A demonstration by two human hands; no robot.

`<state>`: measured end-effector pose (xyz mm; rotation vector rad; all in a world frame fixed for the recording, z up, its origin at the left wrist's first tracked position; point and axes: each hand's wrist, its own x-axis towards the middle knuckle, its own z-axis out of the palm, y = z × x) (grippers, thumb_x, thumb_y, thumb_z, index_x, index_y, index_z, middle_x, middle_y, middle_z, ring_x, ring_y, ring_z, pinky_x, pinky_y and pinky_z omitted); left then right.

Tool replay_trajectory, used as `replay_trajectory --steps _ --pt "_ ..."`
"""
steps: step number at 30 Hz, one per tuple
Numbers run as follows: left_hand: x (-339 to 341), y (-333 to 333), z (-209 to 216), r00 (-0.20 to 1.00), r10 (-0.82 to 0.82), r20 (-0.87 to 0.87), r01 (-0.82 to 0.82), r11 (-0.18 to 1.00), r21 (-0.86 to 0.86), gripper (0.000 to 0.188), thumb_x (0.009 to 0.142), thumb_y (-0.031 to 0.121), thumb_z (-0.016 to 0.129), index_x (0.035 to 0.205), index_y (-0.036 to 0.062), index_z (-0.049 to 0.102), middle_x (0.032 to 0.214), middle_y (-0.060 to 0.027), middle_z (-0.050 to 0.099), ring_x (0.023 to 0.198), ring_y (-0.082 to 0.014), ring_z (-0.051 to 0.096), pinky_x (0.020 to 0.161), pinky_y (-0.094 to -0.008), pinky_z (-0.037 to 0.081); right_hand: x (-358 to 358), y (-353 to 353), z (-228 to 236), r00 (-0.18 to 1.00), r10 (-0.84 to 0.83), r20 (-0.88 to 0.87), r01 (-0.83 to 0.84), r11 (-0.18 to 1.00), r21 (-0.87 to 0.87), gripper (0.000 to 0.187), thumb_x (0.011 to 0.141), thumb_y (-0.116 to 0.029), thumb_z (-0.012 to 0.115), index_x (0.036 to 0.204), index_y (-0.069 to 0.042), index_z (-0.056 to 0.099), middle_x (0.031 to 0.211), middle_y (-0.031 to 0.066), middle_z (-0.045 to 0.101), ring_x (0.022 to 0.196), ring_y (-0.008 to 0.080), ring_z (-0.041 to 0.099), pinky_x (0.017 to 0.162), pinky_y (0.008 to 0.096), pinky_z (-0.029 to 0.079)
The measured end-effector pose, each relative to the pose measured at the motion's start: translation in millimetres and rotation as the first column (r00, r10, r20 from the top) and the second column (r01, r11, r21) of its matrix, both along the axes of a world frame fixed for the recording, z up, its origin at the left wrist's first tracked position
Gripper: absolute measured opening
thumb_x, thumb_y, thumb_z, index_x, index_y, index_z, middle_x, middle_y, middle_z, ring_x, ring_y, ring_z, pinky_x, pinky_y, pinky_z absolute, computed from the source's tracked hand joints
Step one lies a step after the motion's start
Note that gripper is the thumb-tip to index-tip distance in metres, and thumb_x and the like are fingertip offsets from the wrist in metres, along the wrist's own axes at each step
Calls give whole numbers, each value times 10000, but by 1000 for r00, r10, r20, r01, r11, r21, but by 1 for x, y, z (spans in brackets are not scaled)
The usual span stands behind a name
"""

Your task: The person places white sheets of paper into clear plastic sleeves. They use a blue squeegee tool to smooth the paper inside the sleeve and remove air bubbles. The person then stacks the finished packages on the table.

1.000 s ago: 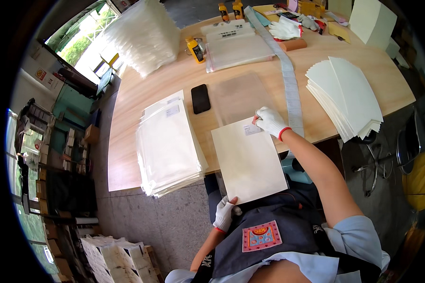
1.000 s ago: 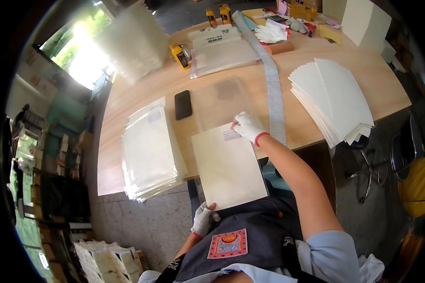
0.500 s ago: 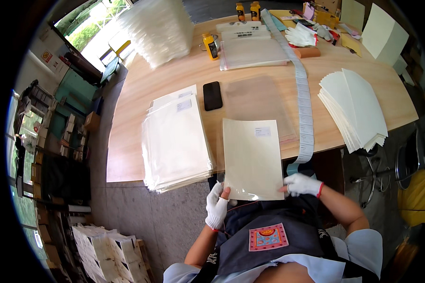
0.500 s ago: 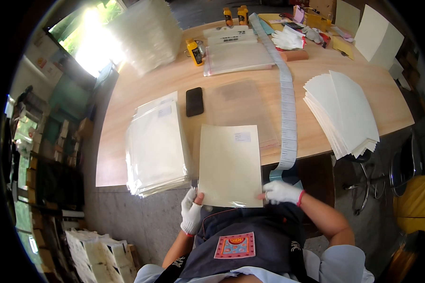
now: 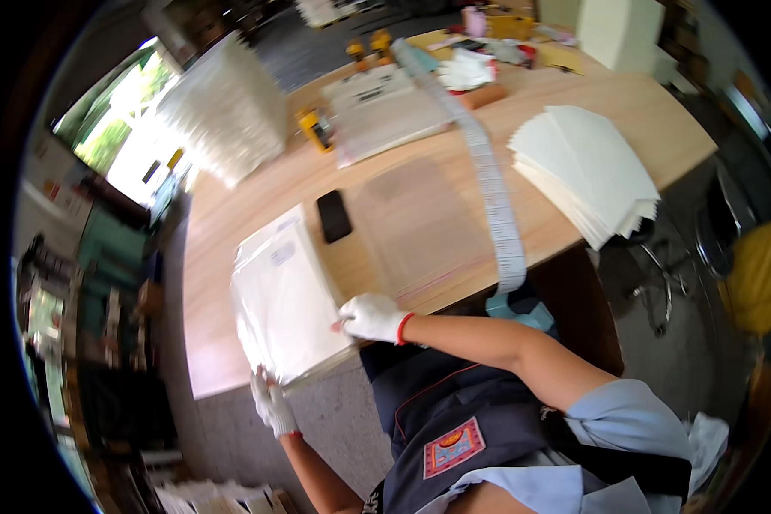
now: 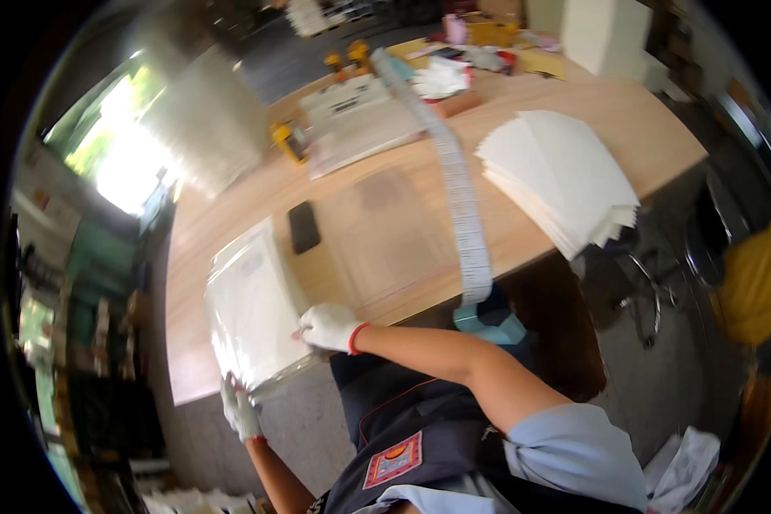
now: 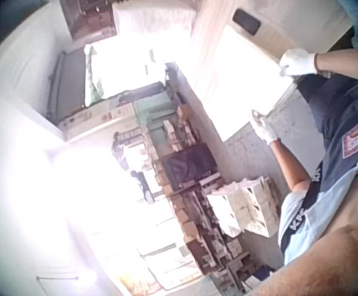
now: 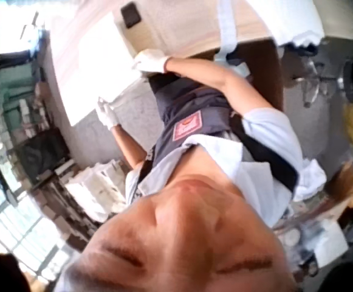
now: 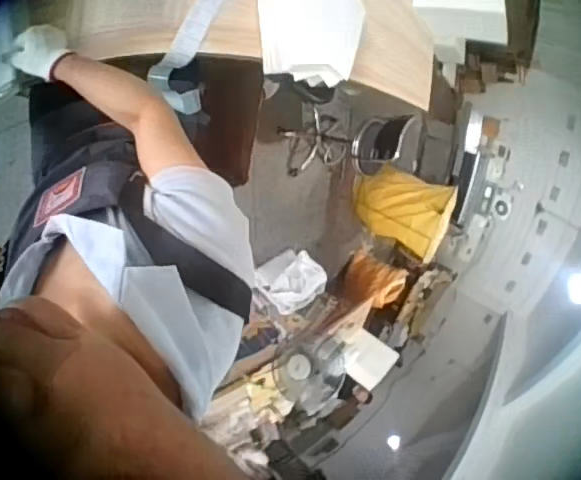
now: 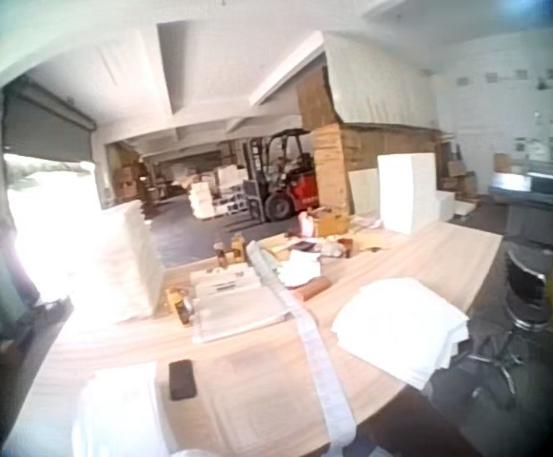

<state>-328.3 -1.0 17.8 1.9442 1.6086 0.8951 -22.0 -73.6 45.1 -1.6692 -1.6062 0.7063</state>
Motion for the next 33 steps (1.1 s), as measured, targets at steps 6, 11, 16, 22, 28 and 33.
replay_trajectory --steps 6,11,16,22,28,33 --pt "29 -18 -9 770 312 556 -379 926 5 436 906 138 384 1324 15 364 1317 -174 404 1144 -239 467 960 -310 385 73 -83 -5 721 62 -690 -5 996 84 241 864 -180 554 1048 -28 518 894 28 630 755 106 588 635 252 463" --pt "2 -49 -102 592 469 656 -495 853 -164 404 940 239 397 1278 19 396 1263 -186 454 1126 -271 475 956 -372 378 192 -233 26 583 -662 -472 789 599 136 263 867 -272 551 1002 -48 578 856 28 608 774 110 575 676 256 467" --pt "63 -111 -142 888 10 459 32 996 -84 275 863 41 435 1117 -16 523 1100 -149 574 1015 -257 542 899 -339 407 327 -344 13 -33 -854 -519 996 13 -86 218 853 -276 526 869 -64 577 673 32 554 514 111 500 450 245 411" --pt "162 -123 -67 764 -632 126 598 768 230 170 765 -41 529 910 11 600 979 -146 621 909 -285 596 806 -344 464 375 -362 3 -81 -753 -653 955 130 -268 173 842 -231 550 804 -63 570 591 15 518 418 90 439 353 232 308" --pt "235 -98 -19 648 -747 -151 710 520 475 166 710 11 603 867 65 608 970 -115 605 922 -314 559 912 -426 409 394 -351 -4 -100 -650 -753 985 44 -168 64 817 -113 576 844 -55 584 592 -1 487 402 83 400 341 230 298" --pt "272 -57 -39 540 -561 -628 742 670 39 444 789 354 565 1182 156 508 1356 -148 365 1256 -368 296 1052 -517 167 370 -329 17 -198 -193 -961 980 -36 -195 155 822 -195 554 921 -76 558 740 26 543 559 107 485 413 224 385"
